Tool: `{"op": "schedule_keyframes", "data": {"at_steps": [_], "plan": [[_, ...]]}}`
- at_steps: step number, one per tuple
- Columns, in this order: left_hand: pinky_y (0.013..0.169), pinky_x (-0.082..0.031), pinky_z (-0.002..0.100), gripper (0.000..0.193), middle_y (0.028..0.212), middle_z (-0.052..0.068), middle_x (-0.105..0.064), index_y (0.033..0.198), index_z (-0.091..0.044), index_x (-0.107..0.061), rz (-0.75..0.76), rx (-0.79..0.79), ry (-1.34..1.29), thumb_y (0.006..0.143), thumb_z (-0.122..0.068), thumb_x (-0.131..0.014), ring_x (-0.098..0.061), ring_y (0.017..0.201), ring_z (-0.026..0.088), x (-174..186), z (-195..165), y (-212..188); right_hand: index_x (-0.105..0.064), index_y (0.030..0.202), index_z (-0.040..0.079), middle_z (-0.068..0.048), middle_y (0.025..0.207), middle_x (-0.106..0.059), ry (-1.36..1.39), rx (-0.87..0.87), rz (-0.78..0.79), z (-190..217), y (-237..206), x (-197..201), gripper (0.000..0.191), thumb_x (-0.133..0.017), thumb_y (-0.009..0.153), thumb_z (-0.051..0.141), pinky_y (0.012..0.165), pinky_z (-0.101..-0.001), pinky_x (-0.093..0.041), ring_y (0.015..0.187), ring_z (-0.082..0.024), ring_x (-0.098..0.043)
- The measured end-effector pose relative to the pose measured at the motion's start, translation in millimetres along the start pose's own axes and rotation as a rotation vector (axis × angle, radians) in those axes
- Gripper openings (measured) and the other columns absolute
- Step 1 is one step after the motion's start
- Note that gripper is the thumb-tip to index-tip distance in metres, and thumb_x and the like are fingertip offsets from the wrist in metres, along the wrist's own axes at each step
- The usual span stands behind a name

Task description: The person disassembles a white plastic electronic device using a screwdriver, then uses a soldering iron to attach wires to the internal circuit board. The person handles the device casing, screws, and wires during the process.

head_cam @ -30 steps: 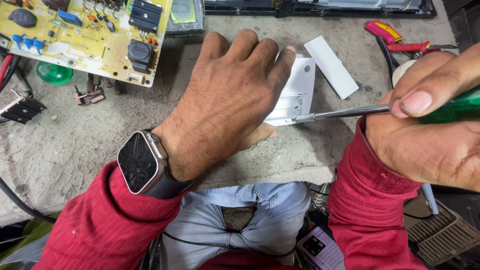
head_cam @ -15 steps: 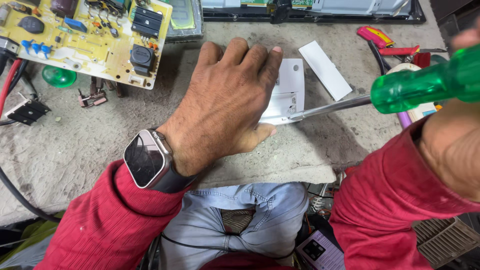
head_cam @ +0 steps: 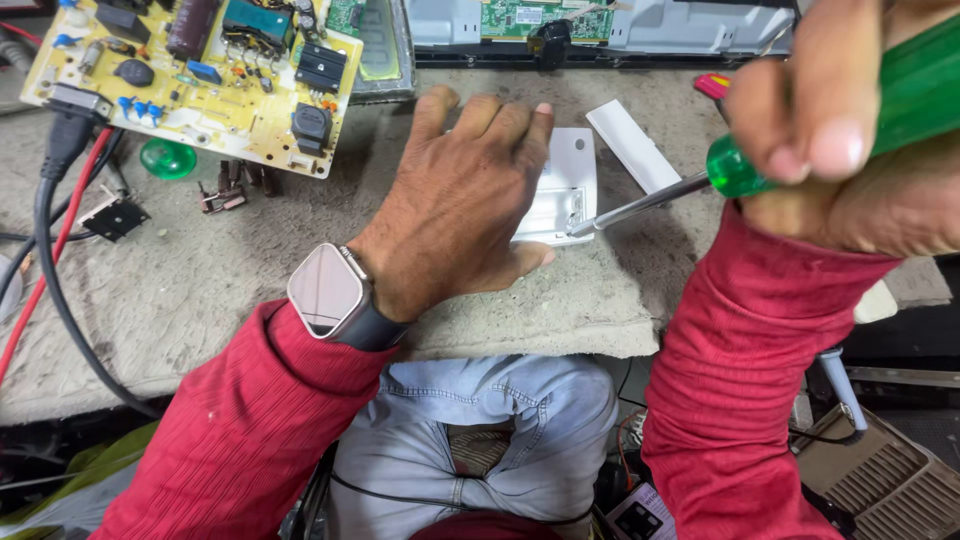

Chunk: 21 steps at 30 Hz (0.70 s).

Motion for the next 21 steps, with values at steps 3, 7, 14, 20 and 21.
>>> {"op": "schedule_keyframes", "data": {"at_steps": [3,7,14,20,21], "plan": [[0.108,-0.035,0.049,0.108,0.125,0.020,-0.059,0.140,0.012,-0.053,0.013,-0.030,-0.041,0.062,-0.053,-0.087,-0.052,0.120,0.033,-0.8,-3.7,2.8,-0.063,0.099,0.003,-0.003,0.086,-0.066,0.025,0.004,0.013,1.4,5.0,-1.5,0.053,-0.045,0.110,0.052,0.057,-0.0372,-0.044,0.063,-0.018,-0.055],[0.117,-0.032,0.048,0.099,0.142,0.031,-0.052,0.137,0.017,-0.052,0.062,-0.100,-0.018,0.062,-0.040,-0.083,-0.047,0.136,0.039,-9.0,-10.2,8.8,-0.063,0.100,0.004,-0.001,0.088,-0.066,0.035,0.009,0.031,2.7,9.7,-8.2,0.055,-0.045,0.109,0.055,0.059,-0.0369,-0.043,0.066,-0.017,-0.056],[0.118,-0.029,0.051,0.096,0.145,0.037,-0.047,0.135,0.018,-0.051,0.073,-0.078,-0.134,0.066,-0.040,-0.082,-0.043,0.140,0.045,-14.7,-4.5,9.2,-0.061,0.112,0.002,-0.002,0.089,-0.067,0.004,0.028,-0.040,-5.1,24.2,-42.7,0.059,-0.044,0.113,0.059,0.061,-0.0360,-0.045,0.066,-0.017,-0.057],[0.116,-0.028,0.052,0.092,0.143,0.035,-0.049,0.133,0.014,-0.053,0.080,-0.070,-0.192,0.063,-0.037,-0.083,-0.045,0.137,0.044,3.1,-6.8,20.0,-0.051,0.145,-0.003,-0.009,0.101,-0.069,-0.131,0.011,-0.079,-17.9,29.7,-87.1,0.061,-0.077,0.102,0.033,0.083,-0.0364,-0.058,0.089,-0.022,-0.068],[0.116,-0.028,0.053,0.088,0.142,0.034,-0.050,0.132,0.012,-0.054,0.070,-0.073,-0.203,0.064,-0.036,-0.083,-0.045,0.137,0.044,7.0,-8.2,21.1,-0.049,0.146,-0.003,-0.010,0.104,-0.068,-0.154,-0.011,-0.113,-18.8,27.9,-87.7,0.062,-0.080,0.100,0.026,0.088,-0.0365,-0.058,0.095,-0.023,-0.069]]}}
Point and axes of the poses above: each hand's wrist, its own y-axis towards the middle knuckle, its own x-axis out of the back of the hand, z = x × y, the point moved 10 cm from there along y, towards the middle knuckle
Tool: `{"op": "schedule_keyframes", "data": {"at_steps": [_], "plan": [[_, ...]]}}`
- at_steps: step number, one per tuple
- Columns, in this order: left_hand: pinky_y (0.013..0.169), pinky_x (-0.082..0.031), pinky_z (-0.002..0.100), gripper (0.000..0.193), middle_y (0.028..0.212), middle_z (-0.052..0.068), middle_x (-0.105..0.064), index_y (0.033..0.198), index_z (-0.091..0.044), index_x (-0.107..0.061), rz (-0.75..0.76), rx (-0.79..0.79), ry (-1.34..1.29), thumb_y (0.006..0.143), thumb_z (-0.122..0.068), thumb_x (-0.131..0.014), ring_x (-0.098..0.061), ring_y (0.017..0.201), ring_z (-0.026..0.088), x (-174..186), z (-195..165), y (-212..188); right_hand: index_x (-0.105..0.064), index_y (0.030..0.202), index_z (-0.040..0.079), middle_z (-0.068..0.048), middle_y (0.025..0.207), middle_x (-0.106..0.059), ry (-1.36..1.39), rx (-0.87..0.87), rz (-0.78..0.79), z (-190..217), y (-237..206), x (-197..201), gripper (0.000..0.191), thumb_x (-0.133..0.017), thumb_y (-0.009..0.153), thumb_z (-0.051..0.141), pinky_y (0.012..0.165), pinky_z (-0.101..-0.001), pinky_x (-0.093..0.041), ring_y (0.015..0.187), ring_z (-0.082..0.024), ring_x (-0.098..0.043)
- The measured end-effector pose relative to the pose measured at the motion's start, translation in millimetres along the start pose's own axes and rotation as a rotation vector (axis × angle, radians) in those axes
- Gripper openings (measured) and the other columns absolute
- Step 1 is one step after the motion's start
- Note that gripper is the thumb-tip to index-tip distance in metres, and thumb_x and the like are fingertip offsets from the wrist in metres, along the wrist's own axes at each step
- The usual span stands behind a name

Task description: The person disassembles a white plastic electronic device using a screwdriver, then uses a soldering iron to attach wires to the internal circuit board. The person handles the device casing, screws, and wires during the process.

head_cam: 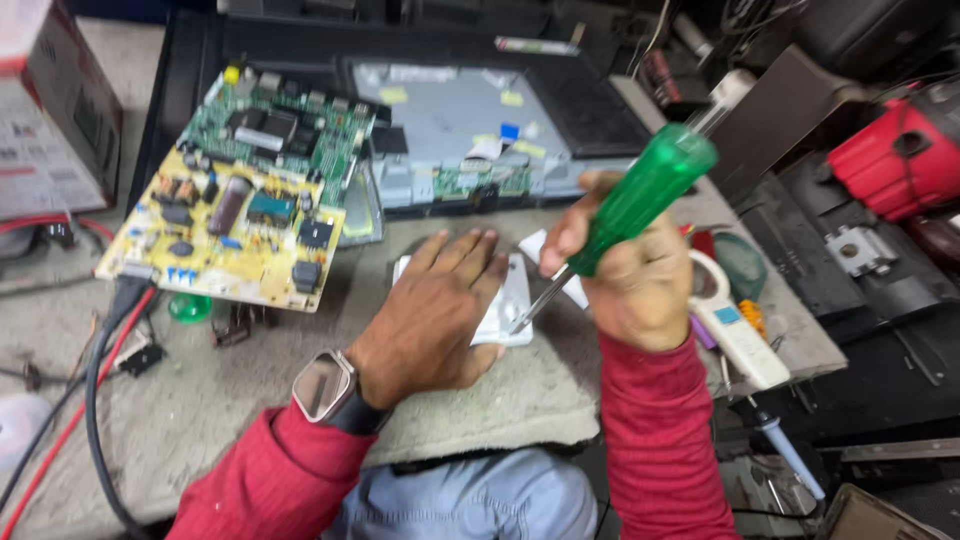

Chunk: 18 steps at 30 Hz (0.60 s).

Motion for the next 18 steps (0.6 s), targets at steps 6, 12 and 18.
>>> {"op": "schedule_keyframes", "data": {"at_steps": [6,12,18], "plan": [[0.104,-0.044,0.049,0.050,0.126,0.022,-0.064,0.120,0.002,-0.064,-0.108,0.014,-0.460,0.085,-0.032,-0.076,-0.059,0.121,0.038,12.5,-4.7,4.7,-0.058,0.138,-0.003,-0.010,0.112,-0.065,-0.325,-0.059,-0.079,-5.6,-13.5,5.5,0.056,-0.084,0.089,0.005,0.093,-0.0335,-0.056,0.103,-0.018,-0.066],[0.090,-0.049,0.046,0.022,0.088,0.015,-0.072,0.094,-0.003,-0.072,-0.075,0.012,-0.587,0.094,-0.025,-0.072,-0.065,0.091,0.035,-5.5,-8.8,17.6,-0.070,0.118,-0.001,-0.009,0.113,-0.070,-0.434,-0.103,-0.224,-11.4,-27.7,23.6,0.046,-0.090,0.077,0.001,0.085,-0.0289,-0.056,0.094,-0.013,-0.065],[0.100,-0.048,0.045,0.017,0.075,0.015,-0.071,0.089,-0.004,-0.076,-0.126,0.008,-0.658,0.089,-0.021,-0.074,-0.068,0.078,0.034,-8.5,-6.1,11.4,-0.069,0.102,0.002,-0.005,0.089,-0.073,-0.493,-0.108,-0.271,-12.2,-41.3,25.1,0.032,-0.090,0.077,0.002,0.074,-0.0261,-0.059,0.081,-0.012,-0.070]]}}
Point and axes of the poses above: each hand's wrist, its own y-axis towards the middle knuckle, its own x-axis out of the back of the hand, z = x × y, the point moved 10 cm from there along y, towards the middle knuckle
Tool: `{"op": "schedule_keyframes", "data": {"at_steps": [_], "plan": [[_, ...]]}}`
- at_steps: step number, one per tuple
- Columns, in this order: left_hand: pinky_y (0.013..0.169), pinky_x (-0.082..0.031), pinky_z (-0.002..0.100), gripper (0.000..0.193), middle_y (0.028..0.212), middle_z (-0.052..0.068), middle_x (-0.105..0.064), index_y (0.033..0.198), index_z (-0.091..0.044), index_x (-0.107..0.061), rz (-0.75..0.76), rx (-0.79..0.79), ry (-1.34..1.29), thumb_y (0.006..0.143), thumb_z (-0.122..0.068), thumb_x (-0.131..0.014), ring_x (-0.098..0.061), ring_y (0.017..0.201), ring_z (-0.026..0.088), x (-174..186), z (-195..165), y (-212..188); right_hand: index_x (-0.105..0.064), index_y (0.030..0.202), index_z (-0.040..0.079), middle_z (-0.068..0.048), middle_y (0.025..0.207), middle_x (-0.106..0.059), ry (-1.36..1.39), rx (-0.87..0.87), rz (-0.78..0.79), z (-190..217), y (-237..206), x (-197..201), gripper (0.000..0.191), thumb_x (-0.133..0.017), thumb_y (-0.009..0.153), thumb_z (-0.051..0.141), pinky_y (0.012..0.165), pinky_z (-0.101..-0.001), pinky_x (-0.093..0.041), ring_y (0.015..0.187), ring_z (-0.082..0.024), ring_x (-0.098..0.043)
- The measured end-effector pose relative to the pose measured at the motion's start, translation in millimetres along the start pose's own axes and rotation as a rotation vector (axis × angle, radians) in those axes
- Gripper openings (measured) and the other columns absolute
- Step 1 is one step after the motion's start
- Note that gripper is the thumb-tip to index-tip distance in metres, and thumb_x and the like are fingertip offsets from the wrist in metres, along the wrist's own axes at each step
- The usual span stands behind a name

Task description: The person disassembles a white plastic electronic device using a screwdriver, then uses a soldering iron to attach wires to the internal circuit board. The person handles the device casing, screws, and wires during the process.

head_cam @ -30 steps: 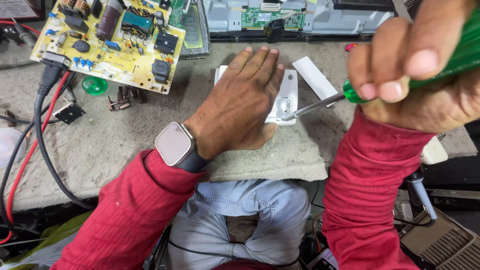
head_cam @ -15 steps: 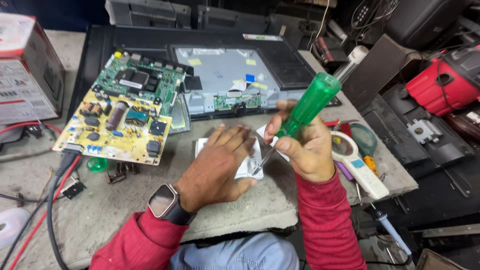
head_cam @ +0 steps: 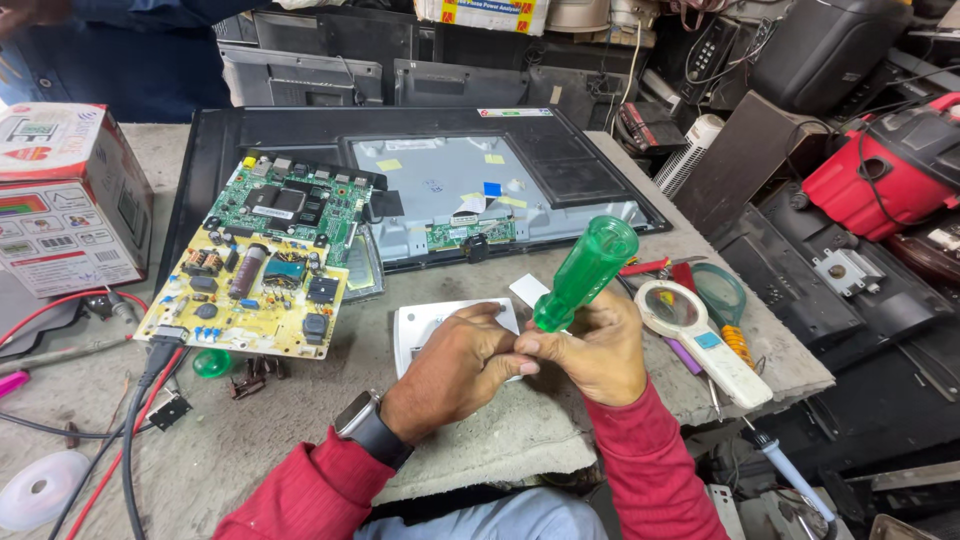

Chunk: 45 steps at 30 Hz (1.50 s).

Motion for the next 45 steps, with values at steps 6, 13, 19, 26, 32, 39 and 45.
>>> {"op": "schedule_keyframes", "data": {"at_steps": [6,13,19,26,32,39,45], "plan": [[0.081,-0.055,0.040,0.029,0.081,0.015,-0.071,0.088,-0.003,-0.073,-0.129,-0.036,-0.045,0.086,-0.030,-0.079,-0.072,0.087,0.033,13.1,-6.3,-1.0,-0.074,0.098,0.000,-0.006,0.093,-0.077,-0.096,0.044,0.019,17.6,2.0,-7.3,0.014,-0.081,0.086,0.002,0.079,-0.0275,-0.060,0.085,-0.012,-0.071],[0.062,-0.051,0.040,0.033,0.081,0.014,-0.067,0.082,-0.003,-0.071,-0.117,0.048,-0.005,0.083,-0.032,-0.087,-0.067,0.070,0.029,0.6,18.6,-15.4,-0.068,0.107,-0.005,-0.011,0.101,-0.074,-0.159,0.038,0.017,10.5,-14.7,-5.9,0.011,-0.076,0.099,-0.002,0.084,-0.0300,-0.060,0.090,-0.016,-0.072],[0.058,-0.049,0.036,0.040,0.075,0.010,-0.066,0.076,-0.002,-0.067,-0.129,0.081,-0.041,0.078,-0.036,-0.088,-0.064,0.063,0.022,2.5,20.4,-13.3,-0.067,0.116,-0.006,-0.013,0.100,-0.073,-0.071,0.086,0.051,1.0,-14.1,-6.0,0.015,-0.075,0.108,0.004,0.086,-0.0321,-0.064,0.092,-0.020,-0.075],[0.078,-0.050,0.043,0.032,0.075,0.013,-0.058,0.083,-0.002,-0.062,0.006,-0.028,-0.035,0.102,-0.027,-0.070,-0.061,0.078,0.033,-1.9,15.3,-15.2,-0.066,0.121,-0.004,-0.012,0.107,-0.074,-0.017,0.091,0.063,-5.0,-8.8,-6.1,0.023,-0.078,0.110,0.012,0.089,-0.0312,-0.064,0.094,-0.019,-0.076],[0.087,-0.053,0.044,0.019,0.082,0.015,-0.065,0.096,-0.003,-0.070,-0.007,-0.025,0.003,0.098,-0.022,-0.071,-0.065,0.085,0.037,-2.9,23.1,-20.1,-0.067,0.118,0.000,-0.007,0.113,-0.071,0.036,0.060,0.119,2.9,-3.1,-16.9,0.038,-0.088,0.092,0.018,0.088,-0.0266,-0.062,0.095,-0.014,-0.072],[0.115,-0.046,0.051,0.017,0.092,0.014,-0.073,0.096,-0.002,-0.071,-0.030,-0.081,-0.030,0.097,-0.019,-0.073,-0.070,0.092,0.036,-9.0,24.5,-22.7,-0.066,0.107,0.000,-0.008,0.097,-0.071,-0.158,0.060,0.015,1.6,-11.7,-8.8,0.031,-0.094,0.098,0.009,0.081,-0.0253,-0.059,0.083,-0.014,-0.070],[0.117,-0.045,0.053,0.021,0.084,0.015,-0.068,0.092,0.000,-0.065,0.011,-0.091,-0.015,0.097,-0.018,-0.073,-0.069,0.086,0.037,-7.4,23.0,-22.1,-0.065,0.110,-0.001,-0.010,0.096,-0.073,-0.208,0.087,0.037,3.0,-15.9,-14.3,0.023,-0.088,0.106,0.004,0.084,-0.0253,-0.060,0.086,-0.016,-0.073]]}}
Point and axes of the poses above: each hand's wrist, its own y-axis towards the middle knuckle, its own x-axis out of the back of the hand, z = x × y, the point moved 10 cm from there along y, towards the middle knuckle
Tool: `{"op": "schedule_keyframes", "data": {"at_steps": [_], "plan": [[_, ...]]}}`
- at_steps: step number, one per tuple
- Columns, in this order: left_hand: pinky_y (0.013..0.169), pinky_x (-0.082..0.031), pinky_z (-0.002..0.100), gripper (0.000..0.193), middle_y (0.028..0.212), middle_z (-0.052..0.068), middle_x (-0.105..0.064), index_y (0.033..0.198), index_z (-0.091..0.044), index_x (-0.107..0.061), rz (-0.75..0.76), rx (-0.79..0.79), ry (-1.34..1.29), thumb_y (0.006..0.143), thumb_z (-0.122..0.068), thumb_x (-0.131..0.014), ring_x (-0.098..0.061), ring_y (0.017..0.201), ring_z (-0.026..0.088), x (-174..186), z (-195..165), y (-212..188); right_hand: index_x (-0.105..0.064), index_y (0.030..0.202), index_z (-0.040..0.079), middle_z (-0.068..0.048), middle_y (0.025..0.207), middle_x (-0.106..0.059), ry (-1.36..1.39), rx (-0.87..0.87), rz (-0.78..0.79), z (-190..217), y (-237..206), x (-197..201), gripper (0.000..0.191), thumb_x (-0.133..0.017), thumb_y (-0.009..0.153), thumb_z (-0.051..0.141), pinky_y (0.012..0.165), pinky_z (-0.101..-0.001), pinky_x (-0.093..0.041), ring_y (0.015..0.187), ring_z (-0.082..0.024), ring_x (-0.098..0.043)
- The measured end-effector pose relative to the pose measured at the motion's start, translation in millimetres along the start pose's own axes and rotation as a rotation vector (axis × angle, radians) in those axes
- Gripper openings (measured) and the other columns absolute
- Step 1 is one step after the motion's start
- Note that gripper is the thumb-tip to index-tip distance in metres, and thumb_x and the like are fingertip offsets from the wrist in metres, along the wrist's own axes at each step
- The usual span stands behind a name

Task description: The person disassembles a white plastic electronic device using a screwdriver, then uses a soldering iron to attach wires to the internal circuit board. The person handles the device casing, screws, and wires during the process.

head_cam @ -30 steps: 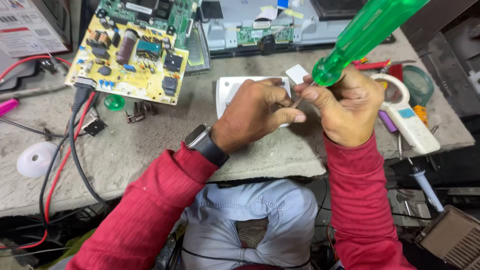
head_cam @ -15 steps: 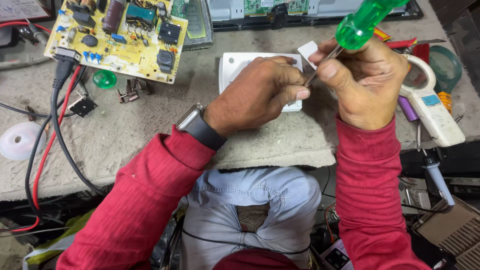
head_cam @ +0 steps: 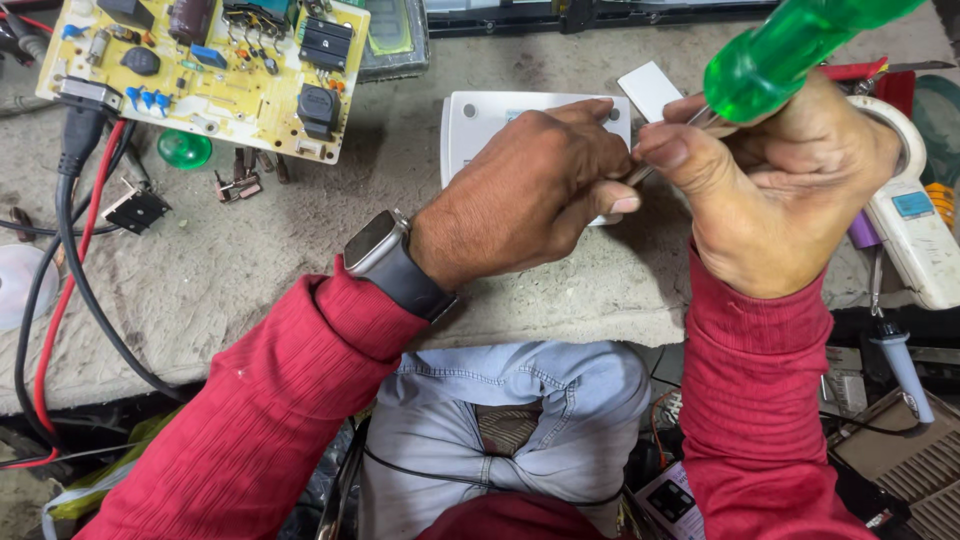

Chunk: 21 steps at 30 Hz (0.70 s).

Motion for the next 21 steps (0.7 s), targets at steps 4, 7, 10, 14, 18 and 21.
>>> {"op": "schedule_keyframes", "data": {"at_steps": [4,7,10,14,18,21], "plan": [[0.118,-0.044,0.053,0.025,0.081,0.015,-0.067,0.087,0.000,-0.065,-0.015,0.009,-0.003,0.098,-0.020,-0.075,-0.069,0.083,0.037,3.0,-0.5,1.2,-0.064,0.111,-0.002,-0.012,0.098,-0.073,0.026,0.007,0.013,3.2,4.1,-5.5,0.017,-0.080,0.107,0.002,0.085,-0.0293,-0.064,0.087,-0.019,-0.075],[0.116,-0.046,0.051,0.027,0.078,0.015,-0.067,0.082,-0.001,-0.064,-0.044,0.043,-0.026,0.095,-0.021,-0.077,-0.068,0.078,0.036,4.2,2.9,0.7,-0.063,0.116,-0.001,-0.012,0.103,-0.072,0.090,-0.009,0.012,5.5,1.5,-7.4,0.018,-0.076,0.106,0.006,0.082,-0.0311,-0.067,0.087,-0.020,-0.076],[0.113,-0.049,0.048,0.029,0.072,0.015,-0.065,0.079,-0.003,-0.066,-0.070,0.075,-0.037,0.090,-0.024,-0.083,-0.067,0.072,0.035,5.1,6.5,1.4,-0.064,0.119,-0.004,-0.015,0.106,-0.070,0.108,-0.023,0.014,4.5,-2.1,-8.9,0.018,-0.073,0.107,0.006,0.083,-0.0330,-0.066,0.089,-0.023,-0.076],[0.089,-0.052,0.044,0.029,0.071,0.014,-0.066,0.076,-0.003,-0.066,-0.118,0.093,-0.016,0.083,-0.023,-0.086,-0.068,0.072,0.034,7.8,7.9,3.3,-0.062,0.123,-0.001,-0.013,0.112,-0.070,0.167,-0.013,0.021,-2.4,-2.2,-7.5,0.025,-0.077,0.106,0.010,0.087,-0.0322,-0.065,0.097,-0.021,-0.076],[0.098,-0.056,0.043,0.027,0.074,0.012,-0.069,0.081,-0.004,-0.069,-0.116,0.078,-0.001,0.084,-0.023,-0.087,-0.068,0.074,0.031,6.9,6.0,2.5,-0.064,0.120,0.000,-0.012,0.105,-0.070,0.259,0.013,-0.058,-14.3,0.3,1.4,0.031,-0.085,0.098,0.007,0.081,-0.0305,-0.062,0.088,-0.017,-0.071],[0.086,-0.055,0.043,0.028,0.078,0.013,-0.069,0.081,-0.004,-0.071,-0.157,0.041,0.049,0.084,-0.027,-0.087,-0.069,0.085,0.033,11.2,3.0,1.0,-0.062,0.118,-0.005,-0.013,0.102,-0.065,0.112,0.042,-0.112,-13.0,-0.2,8.8,0.032,-0.088,0.100,-0.001,0.082,-0.0293,-0.056,0.085,-0.018,-0.065]]}}
Point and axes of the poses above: each hand's wrist, its own y-axis towards the middle knuckle, its own x-axis out of the back of the hand, z = x × y, the point moved 10 cm from there along y, towards the middle knuckle
